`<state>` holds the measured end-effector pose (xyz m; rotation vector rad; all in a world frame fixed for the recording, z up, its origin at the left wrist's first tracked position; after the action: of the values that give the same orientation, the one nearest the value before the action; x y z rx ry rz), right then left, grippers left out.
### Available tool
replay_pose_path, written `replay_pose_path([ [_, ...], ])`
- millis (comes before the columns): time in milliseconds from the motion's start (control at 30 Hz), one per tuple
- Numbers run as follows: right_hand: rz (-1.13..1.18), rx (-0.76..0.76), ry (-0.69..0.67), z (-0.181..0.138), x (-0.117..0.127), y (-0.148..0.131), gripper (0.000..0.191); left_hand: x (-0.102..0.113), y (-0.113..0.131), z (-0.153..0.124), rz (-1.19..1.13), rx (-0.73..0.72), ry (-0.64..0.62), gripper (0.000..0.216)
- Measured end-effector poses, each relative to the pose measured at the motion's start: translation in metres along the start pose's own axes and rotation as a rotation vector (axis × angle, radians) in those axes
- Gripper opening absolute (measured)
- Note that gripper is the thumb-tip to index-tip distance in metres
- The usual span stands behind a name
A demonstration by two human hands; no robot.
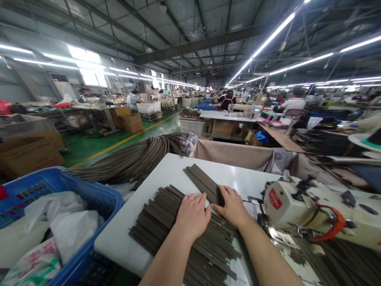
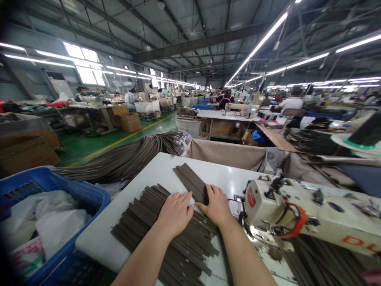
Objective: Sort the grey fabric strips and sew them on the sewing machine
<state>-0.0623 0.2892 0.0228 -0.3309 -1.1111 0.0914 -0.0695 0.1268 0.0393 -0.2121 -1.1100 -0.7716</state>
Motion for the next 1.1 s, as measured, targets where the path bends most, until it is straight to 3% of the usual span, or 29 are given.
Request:
replay_pose_path([
  [233,0.05,-0.064,-0.043,0.0,0.001,0.0,0.057,0.004,0.004,0.001,0.002,-0.05,-0.017,0.038],
  [567,0.19,0.068,-0.111,-0.012,0.013,-0.023,0.055,-0.001,0.001,-0.004,0.047,-0.062,0.084,0.033],
  [800,0.331,-0.028,-0.145,-0.014,0.013,-0.016,0.05,-0.025,-0.012,-0.005,0.063,-0.106,0.118,0.029],
  [933,0.336,-0.064,-0.133,-0.015,0.009,-0.011,0.061,-0.039,-0.023,-0.003,0.055,-0.177,0.139,0.026],
  [1100,0.316,-0.075,-0.135,-0.016,0.003,-0.01,0.049,-0.046,-0.026,-0.003,0.049,-0.243,0.164,0.025],
])
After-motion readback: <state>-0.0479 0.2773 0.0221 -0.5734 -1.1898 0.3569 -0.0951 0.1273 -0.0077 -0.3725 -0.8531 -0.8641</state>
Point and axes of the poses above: each hand's wrist, its own z-axis towards the middle knuckle, its own x-axis out of the back of the hand, y = z × x, the point moved 9 cm from there along z, towards the middle knuckle, and after that the axes turned 12 degrees about y, right-handed, at the moved point
